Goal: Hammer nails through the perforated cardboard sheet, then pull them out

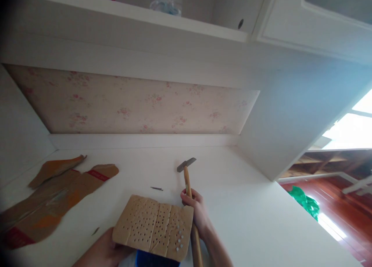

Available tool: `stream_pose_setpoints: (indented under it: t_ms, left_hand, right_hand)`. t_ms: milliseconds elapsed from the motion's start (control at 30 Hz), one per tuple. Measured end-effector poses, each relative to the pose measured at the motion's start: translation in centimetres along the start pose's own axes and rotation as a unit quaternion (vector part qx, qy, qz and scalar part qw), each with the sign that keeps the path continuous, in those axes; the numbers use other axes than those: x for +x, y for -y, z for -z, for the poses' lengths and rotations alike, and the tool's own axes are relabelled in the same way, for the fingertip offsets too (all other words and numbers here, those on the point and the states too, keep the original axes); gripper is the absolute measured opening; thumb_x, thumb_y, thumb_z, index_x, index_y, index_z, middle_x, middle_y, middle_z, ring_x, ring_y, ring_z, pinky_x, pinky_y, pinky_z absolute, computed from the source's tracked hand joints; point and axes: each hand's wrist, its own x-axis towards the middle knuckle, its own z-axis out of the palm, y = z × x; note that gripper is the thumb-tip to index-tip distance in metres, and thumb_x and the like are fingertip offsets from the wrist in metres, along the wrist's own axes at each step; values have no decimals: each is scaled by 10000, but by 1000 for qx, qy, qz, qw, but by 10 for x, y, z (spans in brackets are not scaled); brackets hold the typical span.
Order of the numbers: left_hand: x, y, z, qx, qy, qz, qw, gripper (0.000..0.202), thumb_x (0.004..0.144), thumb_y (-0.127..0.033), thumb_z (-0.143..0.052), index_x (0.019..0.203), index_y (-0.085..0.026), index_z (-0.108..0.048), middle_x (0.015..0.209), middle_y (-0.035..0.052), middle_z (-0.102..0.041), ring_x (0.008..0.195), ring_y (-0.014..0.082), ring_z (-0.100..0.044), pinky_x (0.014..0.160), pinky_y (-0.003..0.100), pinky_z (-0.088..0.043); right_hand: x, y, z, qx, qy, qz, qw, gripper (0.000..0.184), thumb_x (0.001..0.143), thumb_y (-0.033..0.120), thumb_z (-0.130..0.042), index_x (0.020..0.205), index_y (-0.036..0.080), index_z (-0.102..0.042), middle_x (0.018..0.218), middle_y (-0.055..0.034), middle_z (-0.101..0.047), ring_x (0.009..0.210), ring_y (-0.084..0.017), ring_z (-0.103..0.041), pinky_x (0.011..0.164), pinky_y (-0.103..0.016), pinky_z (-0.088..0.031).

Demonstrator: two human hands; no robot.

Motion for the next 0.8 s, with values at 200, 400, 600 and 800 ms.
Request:
stream_pose_setpoints:
  t_ms: [200,400,600,800]
  left_hand:
    - [70,-3,49,324,-86,-155,929,395,875,-263,-494,1244,-192,-618,1221,91,-653,1077,233,-645,924,319,-501]
    - [130,1,42,407,-51,-214,886,340,936,-362,-521,1221,-239,-661,1393,77,-568,1287,281,-491,1068,407,-385]
    - [137,-5,39,468,2,-244,849,254,975,-245,-468,934,-241,-719,1032,27,-717,977,216,-624,898,341,-452]
    - [137,5,32,507,3,-235,829,217,969,-190,-432,912,-184,-641,974,78,-656,922,244,-577,829,372,-435]
  right_hand:
    - [0,2,1,8,-3,-1,1000,209,815,367,-665,774,174,-597,634,45,-463,610,-128,-369,580,-275,-281]
    - [3,1,3,22,-1,-7,1000,212,807,367,-672,767,171,-603,631,45,-468,587,-120,-366,566,-281,-269]
    - [5,1,4,37,0,-20,999,222,805,367,-679,742,175,-588,623,50,-460,560,-108,-359,547,-279,-258]
    - [4,0,4,45,-5,-26,999,242,798,378,-681,722,180,-562,623,50,-463,548,-106,-369,536,-277,-269]
